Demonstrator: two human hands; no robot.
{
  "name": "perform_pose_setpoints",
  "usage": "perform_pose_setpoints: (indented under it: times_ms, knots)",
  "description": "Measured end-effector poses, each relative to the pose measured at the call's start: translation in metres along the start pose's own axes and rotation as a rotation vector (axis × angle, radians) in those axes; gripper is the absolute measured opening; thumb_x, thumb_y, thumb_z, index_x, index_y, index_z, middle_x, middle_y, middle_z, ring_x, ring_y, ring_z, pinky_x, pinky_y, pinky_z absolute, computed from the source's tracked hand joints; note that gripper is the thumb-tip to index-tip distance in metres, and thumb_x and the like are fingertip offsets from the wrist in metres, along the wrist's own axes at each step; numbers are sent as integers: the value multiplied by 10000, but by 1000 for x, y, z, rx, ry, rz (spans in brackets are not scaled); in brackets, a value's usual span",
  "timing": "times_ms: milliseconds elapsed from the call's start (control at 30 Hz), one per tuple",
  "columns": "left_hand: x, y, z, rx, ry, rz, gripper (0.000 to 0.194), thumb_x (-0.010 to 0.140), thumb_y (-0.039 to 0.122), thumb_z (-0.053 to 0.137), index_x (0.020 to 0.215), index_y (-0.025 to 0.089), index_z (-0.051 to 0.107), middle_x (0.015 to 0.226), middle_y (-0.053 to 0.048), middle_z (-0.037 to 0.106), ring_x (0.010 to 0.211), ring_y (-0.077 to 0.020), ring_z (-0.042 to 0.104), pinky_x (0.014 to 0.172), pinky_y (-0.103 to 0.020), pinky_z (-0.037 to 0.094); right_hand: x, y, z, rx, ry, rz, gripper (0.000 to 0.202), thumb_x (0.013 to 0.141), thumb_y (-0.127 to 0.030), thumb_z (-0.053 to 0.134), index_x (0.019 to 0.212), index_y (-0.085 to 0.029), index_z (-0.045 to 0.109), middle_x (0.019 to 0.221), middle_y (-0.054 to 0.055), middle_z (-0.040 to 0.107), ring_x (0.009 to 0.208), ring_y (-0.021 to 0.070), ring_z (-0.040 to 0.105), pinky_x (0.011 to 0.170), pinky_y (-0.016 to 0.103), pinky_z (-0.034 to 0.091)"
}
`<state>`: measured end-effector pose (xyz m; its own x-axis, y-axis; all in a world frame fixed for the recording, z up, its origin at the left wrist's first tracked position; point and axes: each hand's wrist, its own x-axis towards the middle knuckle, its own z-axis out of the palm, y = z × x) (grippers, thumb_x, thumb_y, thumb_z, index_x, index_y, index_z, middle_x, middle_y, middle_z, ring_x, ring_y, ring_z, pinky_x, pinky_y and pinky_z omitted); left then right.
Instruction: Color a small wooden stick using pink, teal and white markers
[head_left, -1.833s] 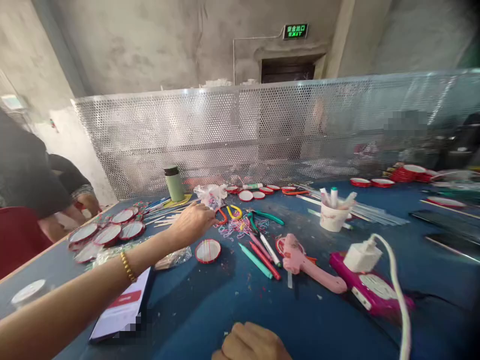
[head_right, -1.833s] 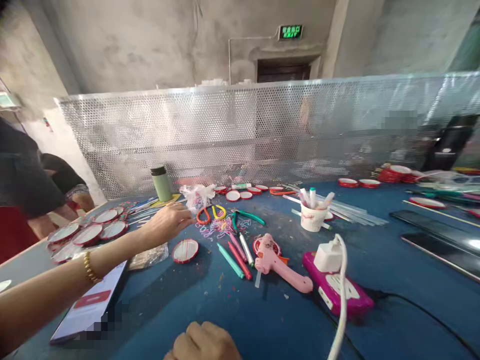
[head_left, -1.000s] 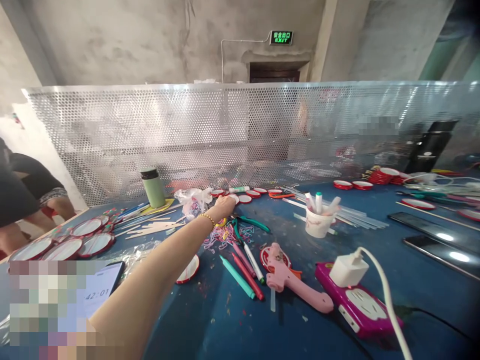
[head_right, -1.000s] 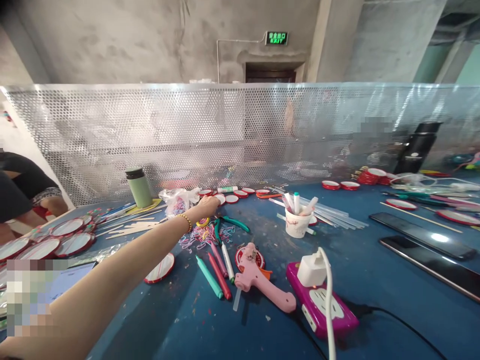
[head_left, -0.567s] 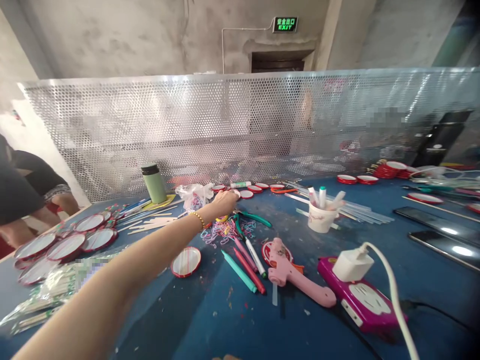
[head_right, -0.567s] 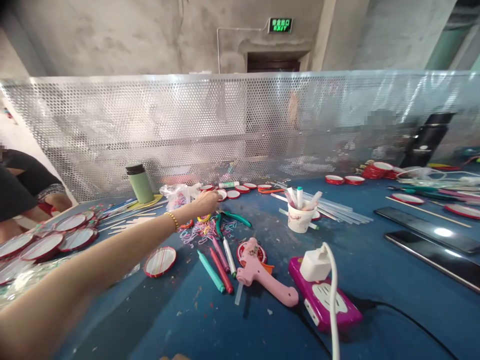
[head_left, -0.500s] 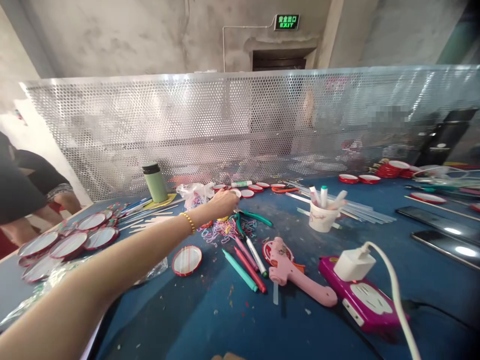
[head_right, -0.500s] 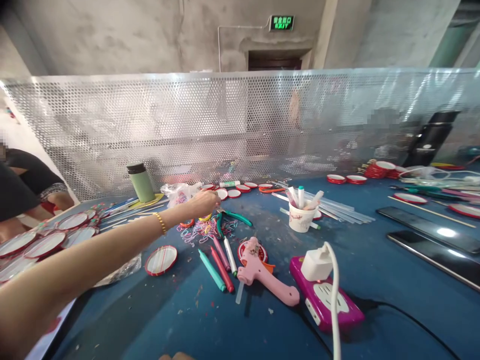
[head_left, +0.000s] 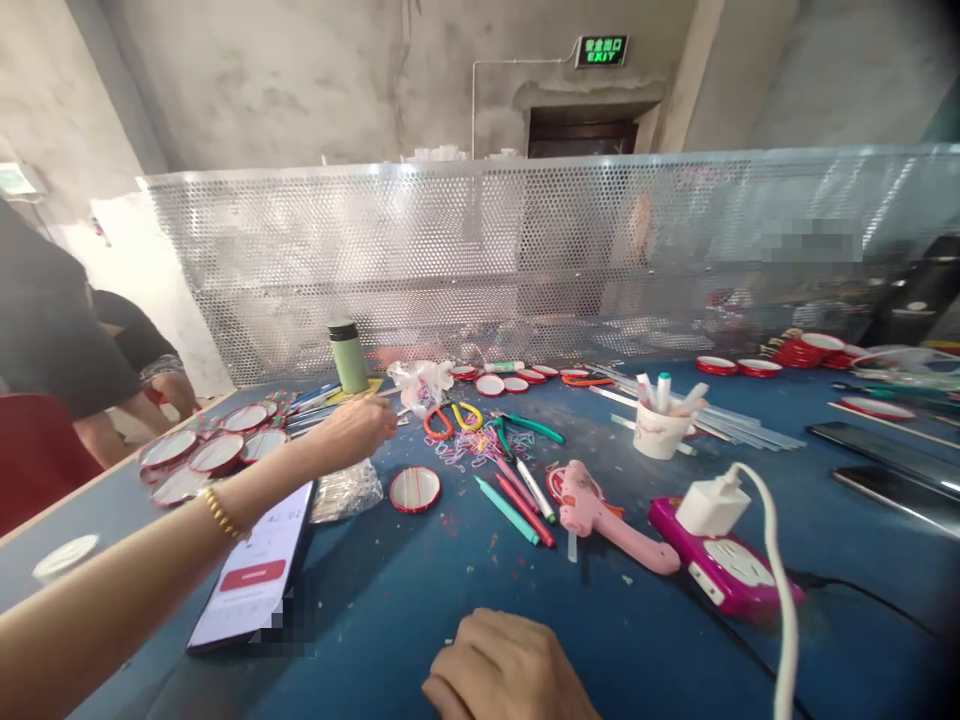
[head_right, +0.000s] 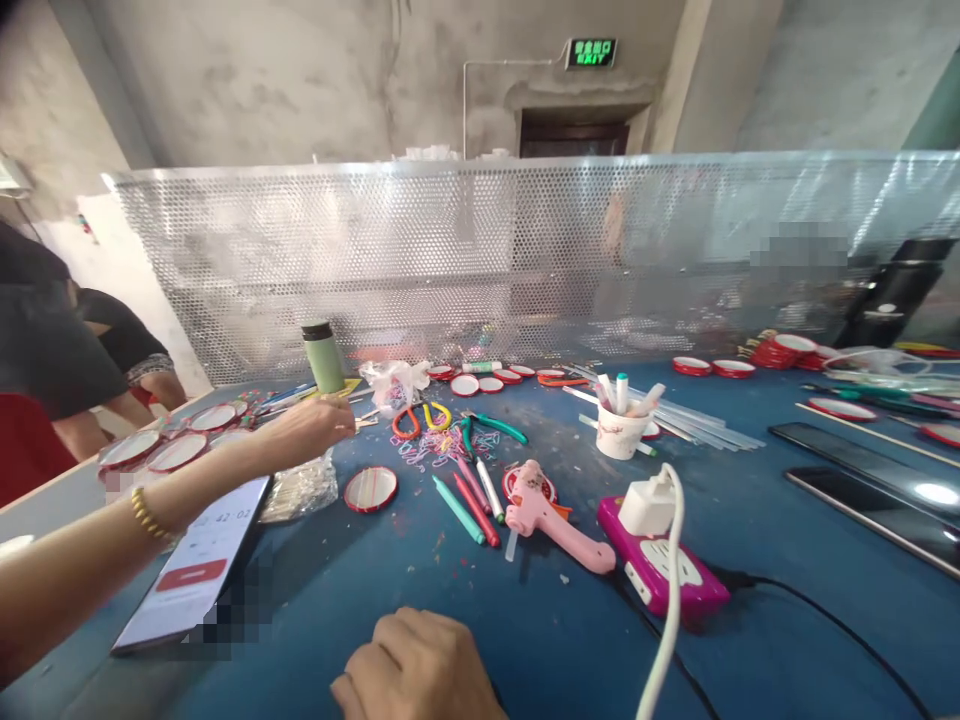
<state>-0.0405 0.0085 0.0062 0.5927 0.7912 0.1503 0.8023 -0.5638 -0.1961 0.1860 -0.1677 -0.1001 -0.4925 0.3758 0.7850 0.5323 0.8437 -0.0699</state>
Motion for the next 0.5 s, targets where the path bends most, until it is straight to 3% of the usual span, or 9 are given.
perform_pose_setpoints:
  times_ms: [133, 233, 367, 500]
  knots:
    - [-62, 3, -3, -90, -57, -20, 341, 967, 181, 391, 793, 196, 683, 892, -55, 682, 824, -147, 621, 713, -230, 422, 11, 1, -22, 18, -137, -14, 408, 1015, -172, 429, 632, -178, 569, 578, -9, 555, 529, 96, 519, 533, 228, 358]
    - [-84, -9, -8, -64, -50, -152, 334, 924, 91, 378, 776, 178, 665, 882, -66, 681, 779, -143, 619, 702, -233, 426, 34, 14, -47, -92, -137, 9, 423, 1045, -187, 368, 709, -182, 625, 639, 11, 608, 569, 110, 565, 571, 249, 371]
    - [-72, -38, -17, 56, -3, -337, 284, 834, 37, 428, 798, 143, 689, 869, -108, 694, 775, -172, 632, 690, -255, 430, 70, 44, -69, -393, -73, 31, 505, 1079, -285, 293, 729, -195, 646, 651, 10, 634, 553, 113, 572, 561, 276, 323]
    - [-38, -61, -14, 46, -2, -434, 265, 836, 75, 456, 778, 126, 710, 818, -132, 704, 774, -196, 660, 669, -266, 436, 77, 70, -59, -577, 45, 91, 550, 1078, -353, 298, 663, -186, 618, 599, 9, 618, 492, 103, 527, 540, 282, 266]
